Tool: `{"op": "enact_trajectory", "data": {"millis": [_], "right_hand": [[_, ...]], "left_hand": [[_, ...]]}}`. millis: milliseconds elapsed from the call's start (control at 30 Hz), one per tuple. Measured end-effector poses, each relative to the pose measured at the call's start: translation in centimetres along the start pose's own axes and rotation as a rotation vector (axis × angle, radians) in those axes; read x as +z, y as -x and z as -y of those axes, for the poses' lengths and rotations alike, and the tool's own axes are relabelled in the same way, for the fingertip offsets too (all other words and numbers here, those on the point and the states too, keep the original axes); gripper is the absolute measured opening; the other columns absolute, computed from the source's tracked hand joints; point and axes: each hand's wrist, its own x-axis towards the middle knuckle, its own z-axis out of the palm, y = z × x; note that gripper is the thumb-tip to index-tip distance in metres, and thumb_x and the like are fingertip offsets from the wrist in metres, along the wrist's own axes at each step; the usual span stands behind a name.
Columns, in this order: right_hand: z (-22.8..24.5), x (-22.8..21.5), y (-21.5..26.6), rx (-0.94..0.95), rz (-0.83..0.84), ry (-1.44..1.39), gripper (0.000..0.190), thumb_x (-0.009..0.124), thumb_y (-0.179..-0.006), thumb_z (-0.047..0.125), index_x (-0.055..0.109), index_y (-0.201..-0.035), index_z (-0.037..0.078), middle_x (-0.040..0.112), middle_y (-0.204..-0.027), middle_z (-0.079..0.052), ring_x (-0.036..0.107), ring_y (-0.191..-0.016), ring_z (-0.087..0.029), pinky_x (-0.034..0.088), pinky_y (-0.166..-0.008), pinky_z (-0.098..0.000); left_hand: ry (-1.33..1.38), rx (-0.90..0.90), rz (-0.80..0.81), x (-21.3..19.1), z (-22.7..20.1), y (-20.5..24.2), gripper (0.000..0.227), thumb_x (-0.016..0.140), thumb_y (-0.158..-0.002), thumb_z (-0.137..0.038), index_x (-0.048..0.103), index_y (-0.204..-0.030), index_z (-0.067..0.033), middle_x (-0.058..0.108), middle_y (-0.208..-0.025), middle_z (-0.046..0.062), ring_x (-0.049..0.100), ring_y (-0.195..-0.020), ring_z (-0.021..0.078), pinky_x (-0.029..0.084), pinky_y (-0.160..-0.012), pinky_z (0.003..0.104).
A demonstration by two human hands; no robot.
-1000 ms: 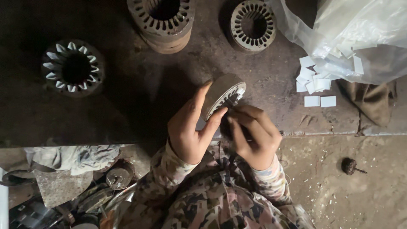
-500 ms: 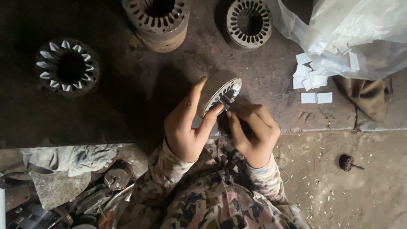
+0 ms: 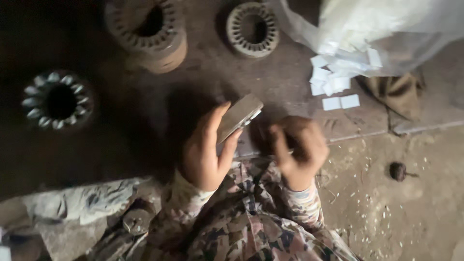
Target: The person inserts small white rectangular pieces into the slots of cylindrical metal motor components. They handle the components one at a time, placing each piece into the slots and setting the component aside after completion.
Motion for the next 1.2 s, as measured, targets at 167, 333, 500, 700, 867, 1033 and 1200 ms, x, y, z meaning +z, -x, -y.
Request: {"op": "enact_trajectory", "data": {"millis": [167, 333, 500, 700, 867, 1033, 1200], "right_hand": [[-5.2, -4.7, -0.4, 0.184, -0.234, 0.277, 0.015, 0.071, -0.097, 0.000, 0.073, -0.112, 0.000, 0.068, -0.111, -0.012, 0.063, -0.099, -0.022, 0.052, -0.083, -0.0316], [-9.3, -6.9, -2.0, 0.086, -0.123, 0.552, 0.023, 0.083, -0.101, 0.011, 0.072, -0.117, 0.000, 0.067, -0.117, -0.014, 0.060, -0.112, -0.030, 0.046, -0.102, -0.0431], [-10.5, -7.1, -1.8, 0.119, -0.052, 0.546, 0.031, 0.086, -0.095, 0.014, 0.071, -0.118, 0.002, 0.063, -0.111, -0.017, 0.057, -0.105, -0.037, 0.046, -0.095, -0.0447], [-10.4, -7.9, -1.3, 0.289, -0.111, 0.187, 0.018, 0.075, -0.102, 0.002, 0.067, -0.117, -0.002, 0.071, -0.102, -0.010, 0.063, -0.087, -0.021, 0.051, -0.078, -0.0308], [-5.8, -7.6, 0.9, 0.374, -0.254, -0.380, 0.014, 0.071, -0.109, -0.006, 0.069, -0.123, -0.006, 0.073, -0.104, -0.012, 0.068, -0.088, -0.014, 0.054, -0.077, -0.0248], [-1.2, -4.6, 2.3, 0.302, -0.110, -0.673, 0.019, 0.070, -0.099, -0.005, 0.065, -0.118, -0.003, 0.075, -0.108, -0.012, 0.073, -0.089, -0.020, 0.062, -0.079, -0.0304], [1.0, -2.9, 3.4, 0.133, 0.191, -0.491, 0.013, 0.070, -0.096, -0.008, 0.068, -0.108, -0.003, 0.070, -0.107, -0.016, 0.068, -0.102, -0.026, 0.055, -0.094, -0.0345]], "left_hand": [[-0.061, 0.020, 0.047, 0.1, 0.4, 0.4, 0.047, 0.071, -0.101, -0.007, 0.049, -0.141, 0.0032, 0.064, -0.133, 0.023, 0.067, -0.121, 0.0400, 0.055, -0.104, 0.042], [-0.068, 0.030, 0.054, 0.3, 0.2, 0.2, 0.052, 0.074, -0.099, -0.008, 0.048, -0.142, 0.0030, 0.062, -0.136, 0.023, 0.065, -0.123, 0.0402, 0.054, -0.107, 0.042], [-0.010, 0.056, 0.047, 0.0, 0.2, 0.3, 0.060, 0.077, -0.099, -0.011, 0.043, -0.146, 0.0046, 0.056, -0.144, 0.023, 0.062, -0.129, 0.0395, 0.052, -0.111, 0.043], [0.130, 0.016, 0.064, -0.7, 0.1, 0.2, 0.070, 0.079, -0.092, -0.016, 0.043, -0.149, 0.0031, 0.054, -0.147, 0.022, 0.060, -0.130, 0.0383, 0.051, -0.113, 0.042], [0.097, 0.020, 0.090, -1.2, -0.3, 0.2, 0.065, 0.079, -0.097, -0.016, 0.047, -0.151, -0.0005, 0.056, -0.149, 0.019, 0.062, -0.131, 0.0352, 0.050, -0.112, 0.039], [-0.040, 0.135, -0.018, -0.5, 0.9, 1.2, 0.072, 0.080, -0.088, -0.018, 0.041, -0.145, 0.0019, 0.051, -0.142, 0.024, 0.057, -0.126, 0.0424, 0.048, -0.109, 0.046], [0.251, 0.181, -0.498, 1.5, 0.7, 4.7, 0.046, 0.072, -0.100, -0.011, 0.048, -0.138, -0.0040, 0.061, -0.132, 0.013, 0.068, -0.101, 0.0180, 0.060, -0.079, 0.025]]}}
